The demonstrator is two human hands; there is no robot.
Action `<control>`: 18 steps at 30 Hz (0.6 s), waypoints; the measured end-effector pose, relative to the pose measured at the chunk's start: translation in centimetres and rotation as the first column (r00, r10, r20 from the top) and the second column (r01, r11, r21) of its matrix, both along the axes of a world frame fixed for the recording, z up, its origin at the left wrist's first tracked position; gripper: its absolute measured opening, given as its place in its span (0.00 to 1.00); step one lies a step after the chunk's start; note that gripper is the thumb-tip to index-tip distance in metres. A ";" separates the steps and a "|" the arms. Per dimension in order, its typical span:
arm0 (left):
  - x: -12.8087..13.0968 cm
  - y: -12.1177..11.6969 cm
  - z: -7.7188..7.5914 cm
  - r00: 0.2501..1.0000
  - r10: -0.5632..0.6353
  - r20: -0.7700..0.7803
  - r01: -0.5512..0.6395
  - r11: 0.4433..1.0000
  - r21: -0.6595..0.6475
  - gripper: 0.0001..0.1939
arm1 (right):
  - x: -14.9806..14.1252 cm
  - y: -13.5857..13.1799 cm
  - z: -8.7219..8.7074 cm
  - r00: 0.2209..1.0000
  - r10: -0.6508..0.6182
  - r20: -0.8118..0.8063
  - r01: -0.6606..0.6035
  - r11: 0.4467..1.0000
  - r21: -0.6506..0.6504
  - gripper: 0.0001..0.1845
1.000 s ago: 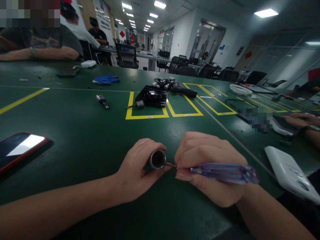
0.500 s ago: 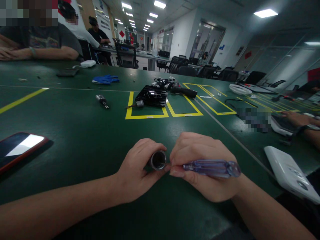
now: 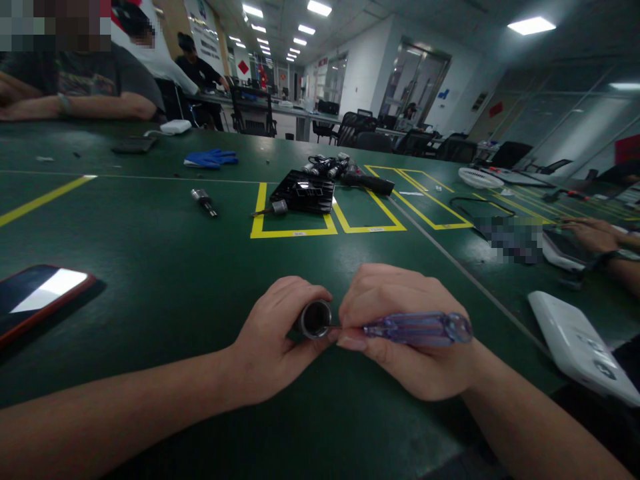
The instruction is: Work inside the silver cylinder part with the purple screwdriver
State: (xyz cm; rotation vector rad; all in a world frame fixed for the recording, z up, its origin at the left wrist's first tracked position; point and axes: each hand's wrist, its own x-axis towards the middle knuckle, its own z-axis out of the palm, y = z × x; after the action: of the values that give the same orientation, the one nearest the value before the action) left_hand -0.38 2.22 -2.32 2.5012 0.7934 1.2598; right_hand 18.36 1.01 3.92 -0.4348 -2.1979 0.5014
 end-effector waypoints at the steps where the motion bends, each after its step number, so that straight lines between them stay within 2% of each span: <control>1: 0.0 0.0 0.0 1.000 0.000 -0.003 -0.001 1.000 -0.003 0.10 | 0.0 0.0 0.0 1.000 -0.004 -0.002 0.004 1.000 -0.006 0.02; 6: 0.0 0.1 0.1 1.000 0.017 -0.015 -0.017 1.000 -0.025 0.09 | 0.0 0.1 -0.4 0.995 -0.023 -0.096 0.016 0.997 -0.079 0.02; 10: 0.0 0.1 0.5 0.998 -0.026 -0.063 0.018 0.993 -0.117 0.08 | 0.2 0.3 -0.6 0.967 -0.045 -0.251 -0.009 0.977 -0.212 0.03; 14: -0.4 0.3 0.8 0.994 -0.104 -0.046 0.093 0.977 -0.190 0.06 | 0.5 0.5 -0.9 0.925 -0.081 -0.373 -0.078 0.916 -0.393 0.03; 18: -2.3 0.6 0.4 0.992 -0.068 -0.102 0.046 0.977 -0.208 0.03 | 0.4 0.7 -1.5 0.933 -0.103 -0.345 -0.107 0.836 -0.538 0.03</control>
State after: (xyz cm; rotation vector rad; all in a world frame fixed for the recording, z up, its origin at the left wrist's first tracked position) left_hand -2.68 2.84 -1.88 2.4224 0.8241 0.9759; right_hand 18.80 1.68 2.38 -0.5872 -1.6692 1.1363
